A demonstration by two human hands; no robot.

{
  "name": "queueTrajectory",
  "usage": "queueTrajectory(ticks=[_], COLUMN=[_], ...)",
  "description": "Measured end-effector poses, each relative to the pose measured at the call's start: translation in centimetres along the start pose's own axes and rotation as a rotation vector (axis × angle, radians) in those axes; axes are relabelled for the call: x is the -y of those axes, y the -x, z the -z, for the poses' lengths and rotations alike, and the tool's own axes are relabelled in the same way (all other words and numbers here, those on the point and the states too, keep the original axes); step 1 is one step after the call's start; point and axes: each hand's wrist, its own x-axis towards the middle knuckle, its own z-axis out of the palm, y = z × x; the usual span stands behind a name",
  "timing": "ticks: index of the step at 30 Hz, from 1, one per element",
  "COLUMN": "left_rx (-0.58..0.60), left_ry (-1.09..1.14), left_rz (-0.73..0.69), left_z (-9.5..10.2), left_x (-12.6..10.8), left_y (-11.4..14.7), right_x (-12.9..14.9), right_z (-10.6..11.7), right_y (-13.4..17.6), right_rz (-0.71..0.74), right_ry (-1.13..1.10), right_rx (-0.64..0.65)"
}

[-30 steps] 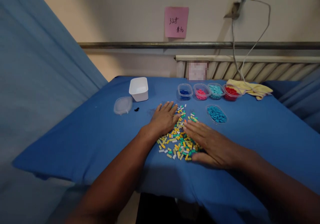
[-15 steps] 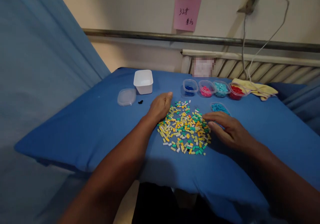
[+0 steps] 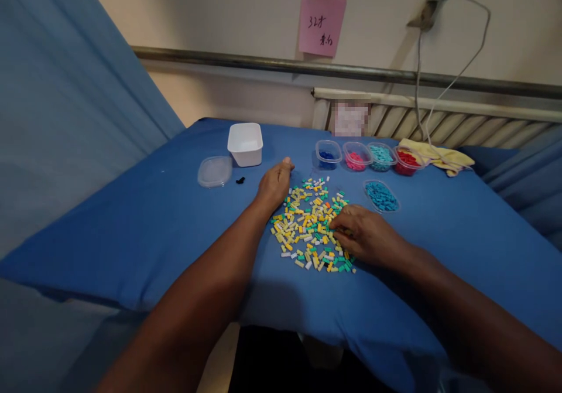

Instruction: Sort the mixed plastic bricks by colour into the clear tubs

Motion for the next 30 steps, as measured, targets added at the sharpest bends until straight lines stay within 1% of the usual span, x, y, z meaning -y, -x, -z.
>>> queueTrajectory(ticks=[3, 6, 8, 10, 12, 14, 17, 21, 22, 24, 26, 27, 29, 30], left_rx=[-0.001, 0.005, 0.015, 0.025, 0.034, 0.043, 0.046, 0.041, 0.04, 0.039, 0.04, 0.043, 0.047, 0.048], left_ry=[-0.003, -0.025, -0.045, -0.063, -0.075, -0.085, -0.088, -0.084, -0.084, -0.08, -0.079, -0.081, -0.084, -0.085], left_rz=[0.005, 0.002, -0.007, -0.017, -0.022, -0.019, -0.02, -0.038, -0.04, -0.036, -0.028, -0.025, -0.026, -0.029], left_z=[0.0, 0.2, 0.3, 0.4, 0.5, 0.5, 0.5, 0.4, 0.4, 0.5, 0.6, 0.6, 0.7, 0.8], left_x=[0.2, 0.2, 0.1, -0.2, -0.4, -0.6, -0.5, -0.1, 0.0, -0.1, -0.2, -0.3, -0.4, -0.4], left_y=[-0.1, -0.2, -0.2, -0.1, 0.0, 0.0, 0.0, -0.1, -0.1, -0.1, -0.1, -0.1, -0.2, -0.2], right_x=[0.2, -1.1, -3.0, -5.4, -7.8, -9.7, -11.2, -11.7, -11.7, -11.4, -10.8, -10.5, -9.6, -9.2], right_z=[0.3, 1.5, 2.6, 3.4, 3.8, 3.7, 3.1, 2.7, 2.7, 2.6, 2.4, 2.3, 2.0, 1.9], right_y=[0.1, 0.8, 1.5, 2.2, 2.8, 3.1, 3.1, 3.3, 3.5, 3.9, 4.1, 4.1, 3.9, 3.7], right_rz=[0.004, -0.026, -0.109, -0.234, -0.349, -0.424, -0.48, -0.472, -0.494, -0.59, -0.686, -0.71, -0.72, -0.721], right_ry=[-0.096, -0.143, -0.069, 0.052, 0.139, 0.169, 0.171, 0.139, 0.129, 0.112, 0.111, 0.129, 0.206, 0.252], right_rx=[-0.045, -0.153, -0.288, -0.428, -0.469, -0.447, -0.411, -0.438, -0.447, -0.433, -0.349, -0.291, -0.204, -0.182])
